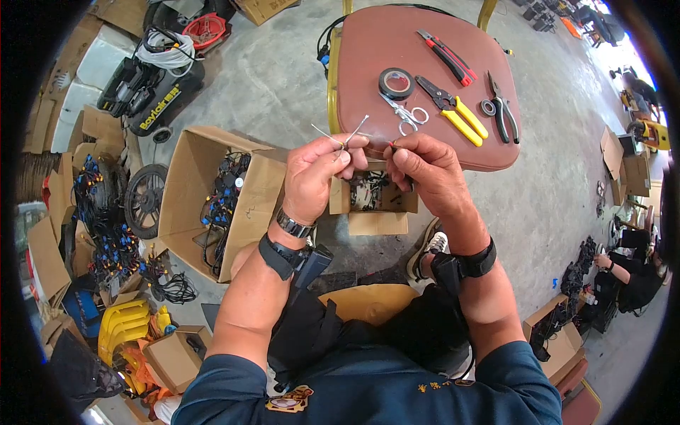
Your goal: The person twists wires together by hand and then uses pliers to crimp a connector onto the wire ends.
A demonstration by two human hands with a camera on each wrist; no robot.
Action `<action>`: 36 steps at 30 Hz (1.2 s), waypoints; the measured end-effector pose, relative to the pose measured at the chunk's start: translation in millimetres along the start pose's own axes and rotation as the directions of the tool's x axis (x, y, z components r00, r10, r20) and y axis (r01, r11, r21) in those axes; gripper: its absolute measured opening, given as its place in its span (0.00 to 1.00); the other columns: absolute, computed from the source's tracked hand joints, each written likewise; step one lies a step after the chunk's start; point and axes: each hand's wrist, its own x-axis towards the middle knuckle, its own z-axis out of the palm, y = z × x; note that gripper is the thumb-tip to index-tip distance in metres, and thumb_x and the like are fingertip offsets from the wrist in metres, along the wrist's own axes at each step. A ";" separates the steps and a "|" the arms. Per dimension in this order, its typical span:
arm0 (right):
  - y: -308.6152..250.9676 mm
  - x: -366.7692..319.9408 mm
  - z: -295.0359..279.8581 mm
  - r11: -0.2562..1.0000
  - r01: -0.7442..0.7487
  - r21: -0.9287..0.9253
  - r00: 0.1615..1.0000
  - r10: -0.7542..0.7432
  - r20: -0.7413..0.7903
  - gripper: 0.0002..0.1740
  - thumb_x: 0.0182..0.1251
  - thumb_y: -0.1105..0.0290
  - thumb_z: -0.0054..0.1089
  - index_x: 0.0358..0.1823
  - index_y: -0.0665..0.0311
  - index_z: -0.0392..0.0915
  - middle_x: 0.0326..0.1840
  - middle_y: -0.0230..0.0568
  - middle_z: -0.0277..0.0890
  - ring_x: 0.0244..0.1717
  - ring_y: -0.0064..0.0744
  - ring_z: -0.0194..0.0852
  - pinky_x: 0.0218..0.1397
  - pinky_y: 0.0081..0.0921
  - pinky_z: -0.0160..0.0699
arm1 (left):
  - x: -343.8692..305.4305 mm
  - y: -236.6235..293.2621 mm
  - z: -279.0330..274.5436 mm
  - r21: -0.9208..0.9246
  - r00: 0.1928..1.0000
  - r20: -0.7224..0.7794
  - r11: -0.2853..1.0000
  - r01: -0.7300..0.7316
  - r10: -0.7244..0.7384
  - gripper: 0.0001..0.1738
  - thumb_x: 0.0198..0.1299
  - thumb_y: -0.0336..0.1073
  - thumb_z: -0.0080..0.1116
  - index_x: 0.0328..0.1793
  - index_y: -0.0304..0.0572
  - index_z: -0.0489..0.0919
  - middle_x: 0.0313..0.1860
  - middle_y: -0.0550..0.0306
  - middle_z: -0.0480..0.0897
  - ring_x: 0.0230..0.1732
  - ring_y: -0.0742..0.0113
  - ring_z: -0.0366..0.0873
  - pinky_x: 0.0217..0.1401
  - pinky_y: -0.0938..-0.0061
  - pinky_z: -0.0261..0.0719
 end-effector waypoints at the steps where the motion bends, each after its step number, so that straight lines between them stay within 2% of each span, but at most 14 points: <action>1: 0.4 0.6 -0.9 1.000 0.007 0.004 1.000 -0.007 -0.003 0.08 0.73 0.69 0.62 0.44 0.68 0.82 0.32 0.30 0.79 0.31 0.17 0.72 0.35 0.18 0.75 | 0.7 -1.0 -0.5 -0.020 1.000 0.004 1.000 -0.002 0.002 0.20 0.66 0.34 0.51 0.58 0.27 0.81 0.40 0.51 0.83 0.38 0.70 0.74 0.42 0.76 0.70; 5: 3.7 2.9 -2.4 0.997 0.066 0.034 0.997 -0.065 -0.032 0.07 0.71 0.71 0.65 0.44 0.68 0.82 0.34 0.31 0.80 0.33 0.18 0.74 0.37 0.19 0.77 | 1.5 -1.2 2.6 -0.054 1.000 -0.016 0.998 0.016 -0.017 0.20 0.67 0.34 0.51 0.59 0.26 0.80 0.42 0.51 0.84 0.39 0.69 0.74 0.44 0.75 0.70; 7: 3.9 3.8 -0.9 0.995 0.081 0.054 0.995 -0.078 -0.062 0.06 0.70 0.73 0.65 0.44 0.68 0.82 0.35 0.32 0.80 0.33 0.19 0.74 0.38 0.20 0.77 | 1.7 -4.9 4.0 -0.044 1.000 -0.015 0.999 -0.020 0.019 0.19 0.69 0.34 0.52 0.59 0.27 0.80 0.42 0.51 0.84 0.40 0.68 0.76 0.45 0.75 0.72; 14: 0.6 4.1 0.9 0.989 0.109 0.101 0.994 -0.110 0.006 0.05 0.70 0.76 0.64 0.42 0.67 0.77 0.37 0.38 0.82 0.35 0.23 0.76 0.41 0.24 0.78 | 2.4 -9.4 6.0 0.029 0.992 -0.076 0.995 -0.095 0.097 0.15 0.71 0.31 0.57 0.58 0.30 0.81 0.40 0.51 0.85 0.40 0.66 0.80 0.44 0.73 0.78; 17: -2.1 4.3 -0.4 0.987 0.101 0.127 0.995 -0.103 0.016 0.05 0.70 0.76 0.64 0.42 0.66 0.76 0.37 0.39 0.82 0.35 0.24 0.77 0.41 0.24 0.78 | 4.2 -12.7 1.0 0.019 0.984 -0.068 0.987 -0.162 0.163 0.14 0.71 0.31 0.57 0.57 0.29 0.81 0.39 0.51 0.84 0.38 0.67 0.79 0.42 0.73 0.78; 21: -0.8 5.1 -1.6 0.990 0.100 0.099 0.995 -0.101 -0.004 0.05 0.70 0.76 0.64 0.42 0.66 0.76 0.37 0.40 0.83 0.34 0.24 0.77 0.40 0.23 0.78 | 4.1 -9.0 3.0 -0.018 0.980 -0.133 0.988 -0.152 0.148 0.13 0.71 0.31 0.57 0.56 0.29 0.81 0.36 0.52 0.82 0.35 0.68 0.78 0.38 0.74 0.77; 30: -4.4 3.4 0.1 0.996 0.066 0.055 0.998 -0.066 -0.013 0.05 0.70 0.74 0.64 0.41 0.65 0.77 0.37 0.38 0.83 0.35 0.22 0.78 0.41 0.21 0.80 | 0.6 -10.0 6.4 0.035 0.970 -0.173 0.985 -0.169 0.172 0.13 0.70 0.32 0.60 0.56 0.34 0.81 0.34 0.56 0.82 0.31 0.74 0.76 0.31 0.79 0.74; 36: -4.7 2.5 2.8 0.998 0.066 0.022 0.998 -0.066 -0.017 0.05 0.70 0.74 0.65 0.41 0.65 0.77 0.37 0.37 0.83 0.35 0.21 0.79 0.42 0.21 0.81 | -0.3 -10.1 8.3 0.115 0.965 -0.165 0.976 -0.184 0.202 0.12 0.69 0.32 0.62 0.56 0.35 0.82 0.33 0.59 0.83 0.30 0.76 0.77 0.30 0.82 0.74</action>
